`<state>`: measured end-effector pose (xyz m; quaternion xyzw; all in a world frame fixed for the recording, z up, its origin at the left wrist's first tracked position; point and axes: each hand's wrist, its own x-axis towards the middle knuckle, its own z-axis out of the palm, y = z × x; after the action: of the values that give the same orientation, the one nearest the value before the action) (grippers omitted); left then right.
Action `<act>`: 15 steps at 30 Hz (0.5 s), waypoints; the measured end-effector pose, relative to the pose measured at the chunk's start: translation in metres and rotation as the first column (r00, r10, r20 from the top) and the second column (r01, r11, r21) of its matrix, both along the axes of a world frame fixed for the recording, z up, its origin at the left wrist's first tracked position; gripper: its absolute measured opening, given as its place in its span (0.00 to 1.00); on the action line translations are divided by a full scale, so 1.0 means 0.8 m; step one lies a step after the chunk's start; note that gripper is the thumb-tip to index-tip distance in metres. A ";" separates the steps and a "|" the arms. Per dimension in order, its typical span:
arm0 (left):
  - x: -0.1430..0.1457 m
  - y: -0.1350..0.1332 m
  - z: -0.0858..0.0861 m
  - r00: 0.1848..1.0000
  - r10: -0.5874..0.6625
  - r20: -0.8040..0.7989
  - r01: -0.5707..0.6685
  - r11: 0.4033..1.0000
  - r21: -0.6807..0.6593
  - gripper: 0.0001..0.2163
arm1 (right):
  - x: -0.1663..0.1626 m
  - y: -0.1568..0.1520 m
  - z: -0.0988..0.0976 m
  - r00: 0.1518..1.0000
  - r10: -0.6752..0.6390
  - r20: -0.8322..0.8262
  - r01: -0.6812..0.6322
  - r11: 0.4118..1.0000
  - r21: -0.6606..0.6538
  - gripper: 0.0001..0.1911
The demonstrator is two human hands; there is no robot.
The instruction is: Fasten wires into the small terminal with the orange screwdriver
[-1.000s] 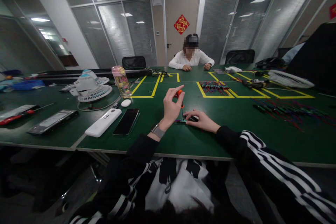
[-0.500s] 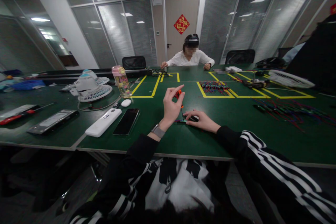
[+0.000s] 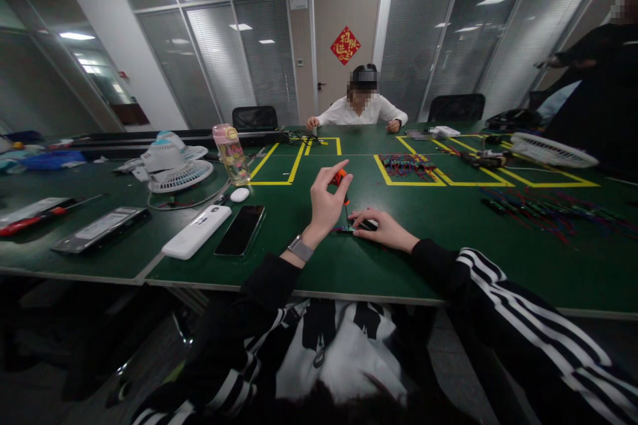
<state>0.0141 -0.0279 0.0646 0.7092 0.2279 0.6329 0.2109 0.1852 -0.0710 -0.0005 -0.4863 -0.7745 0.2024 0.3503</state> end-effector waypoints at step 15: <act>0.001 -0.001 0.002 0.999 -0.037 -0.018 0.037 0.999 0.006 0.13 | 0.000 -0.001 0.002 1.000 0.000 0.005 0.000 1.000 -0.005 0.09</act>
<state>0.0146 -0.0286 0.0663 0.7195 0.2146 0.6234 0.2185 0.1848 -0.0718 0.0008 -0.4876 -0.7749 0.2034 0.3469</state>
